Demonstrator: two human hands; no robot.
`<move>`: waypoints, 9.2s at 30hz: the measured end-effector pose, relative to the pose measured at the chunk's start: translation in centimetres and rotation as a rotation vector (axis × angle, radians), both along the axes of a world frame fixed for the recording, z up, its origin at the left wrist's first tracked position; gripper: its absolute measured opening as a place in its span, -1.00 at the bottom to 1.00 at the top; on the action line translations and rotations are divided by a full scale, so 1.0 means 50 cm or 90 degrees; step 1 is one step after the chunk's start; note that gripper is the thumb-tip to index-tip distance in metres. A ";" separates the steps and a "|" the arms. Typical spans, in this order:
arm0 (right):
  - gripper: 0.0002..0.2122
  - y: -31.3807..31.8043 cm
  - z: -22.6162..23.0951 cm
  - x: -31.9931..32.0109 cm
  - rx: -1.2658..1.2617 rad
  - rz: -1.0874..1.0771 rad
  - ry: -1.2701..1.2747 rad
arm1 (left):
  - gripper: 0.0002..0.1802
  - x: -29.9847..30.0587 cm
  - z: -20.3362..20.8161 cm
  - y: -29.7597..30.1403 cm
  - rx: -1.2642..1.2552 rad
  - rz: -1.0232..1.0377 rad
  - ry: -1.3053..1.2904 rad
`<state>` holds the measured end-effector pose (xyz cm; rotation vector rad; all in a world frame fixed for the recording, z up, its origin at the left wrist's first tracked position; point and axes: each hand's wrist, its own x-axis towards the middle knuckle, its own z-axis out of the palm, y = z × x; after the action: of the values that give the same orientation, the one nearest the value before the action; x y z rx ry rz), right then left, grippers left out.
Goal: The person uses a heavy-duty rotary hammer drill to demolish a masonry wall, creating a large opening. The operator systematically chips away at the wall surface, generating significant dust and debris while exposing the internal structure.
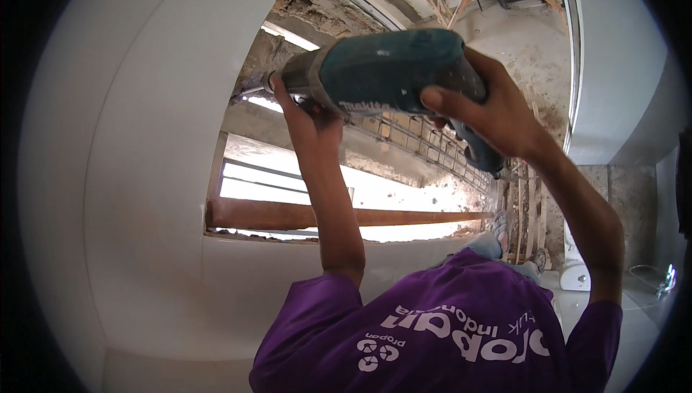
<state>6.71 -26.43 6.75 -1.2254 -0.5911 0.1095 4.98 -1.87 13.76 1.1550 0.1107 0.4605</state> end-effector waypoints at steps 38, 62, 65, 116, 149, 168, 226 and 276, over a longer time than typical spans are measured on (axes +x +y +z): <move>-0.12 0.139 -0.231 -0.339 0.071 -0.056 -0.176 | -0.35 -0.247 -0.163 0.087 -0.039 0.188 0.083; 0.03 0.224 -0.176 -0.193 0.098 0.111 -0.199 | -0.18 -0.150 -0.084 0.179 -0.026 0.204 0.088; -0.15 0.241 -0.177 -0.202 0.143 0.035 -0.173 | -0.16 -0.153 -0.088 0.195 -0.039 0.169 0.083; -0.29 0.003 -0.097 -0.177 0.182 0.163 0.161 | -0.02 -0.101 -0.073 0.050 -0.027 0.091 0.009; -0.24 0.068 -0.043 -0.054 0.099 0.014 -0.321 | -0.12 -0.063 -0.032 0.076 -0.074 0.104 -0.051; -0.15 0.113 -0.068 -0.126 0.056 -0.066 -0.353 | -0.15 -0.094 -0.011 0.063 -0.197 0.097 -0.027; -0.08 0.184 -0.328 -0.239 0.215 0.146 -0.067 | -0.14 -0.204 -0.150 0.078 -0.072 -0.056 -0.001; -0.29 0.265 -0.427 -0.138 0.271 0.178 0.040 | -0.44 -0.130 -0.201 0.158 0.144 0.279 0.063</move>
<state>-0.19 -13.20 -14.58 -0.7214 -0.6879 0.2430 -1.54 6.03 3.69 1.3800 0.4110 0.8182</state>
